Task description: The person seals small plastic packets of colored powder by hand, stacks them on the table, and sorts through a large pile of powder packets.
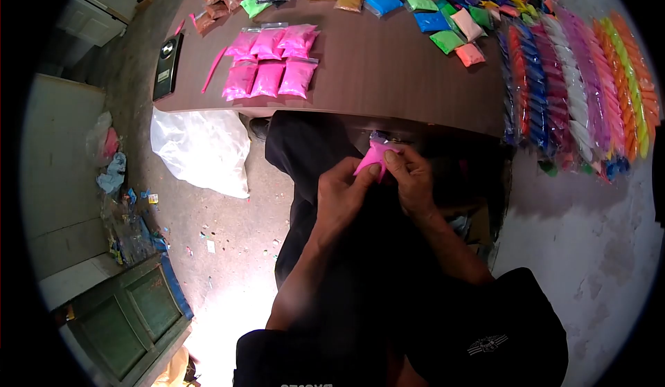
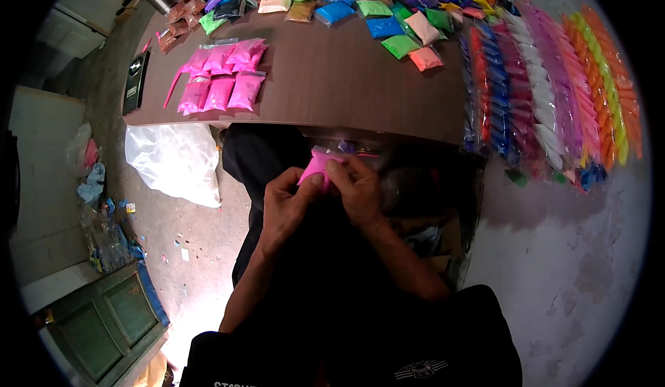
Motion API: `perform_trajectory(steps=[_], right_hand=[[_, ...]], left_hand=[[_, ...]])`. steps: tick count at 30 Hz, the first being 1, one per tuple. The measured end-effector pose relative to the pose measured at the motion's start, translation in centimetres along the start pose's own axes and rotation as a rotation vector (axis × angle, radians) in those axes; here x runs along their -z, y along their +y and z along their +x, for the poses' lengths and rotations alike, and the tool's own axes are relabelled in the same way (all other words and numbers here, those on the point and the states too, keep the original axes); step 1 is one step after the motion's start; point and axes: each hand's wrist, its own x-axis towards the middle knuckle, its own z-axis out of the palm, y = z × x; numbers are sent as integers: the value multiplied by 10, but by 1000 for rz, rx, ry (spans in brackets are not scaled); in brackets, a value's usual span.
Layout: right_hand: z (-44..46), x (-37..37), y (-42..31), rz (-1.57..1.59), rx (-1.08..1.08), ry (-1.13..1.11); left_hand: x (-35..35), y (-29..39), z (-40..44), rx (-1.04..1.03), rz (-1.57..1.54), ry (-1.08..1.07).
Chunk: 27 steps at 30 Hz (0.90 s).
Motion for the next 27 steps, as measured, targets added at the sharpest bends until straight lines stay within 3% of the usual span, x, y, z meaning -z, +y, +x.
perform_trajectory(steps=[7, 19, 25, 27], right_hand=[[4, 4, -1, -9, 48, -67], [5, 3, -9, 182, -106, -44], [12, 14, -11, -70, -45, -109], [12, 11, -10, -57, -80, -77]], left_hand=[[0, -1, -1, -1, 27, -43], [1, 5, 1, 17, -15, -25], [2, 20, -1, 132, 20, -21], [-3, 21, 0, 67, -11, 10]])
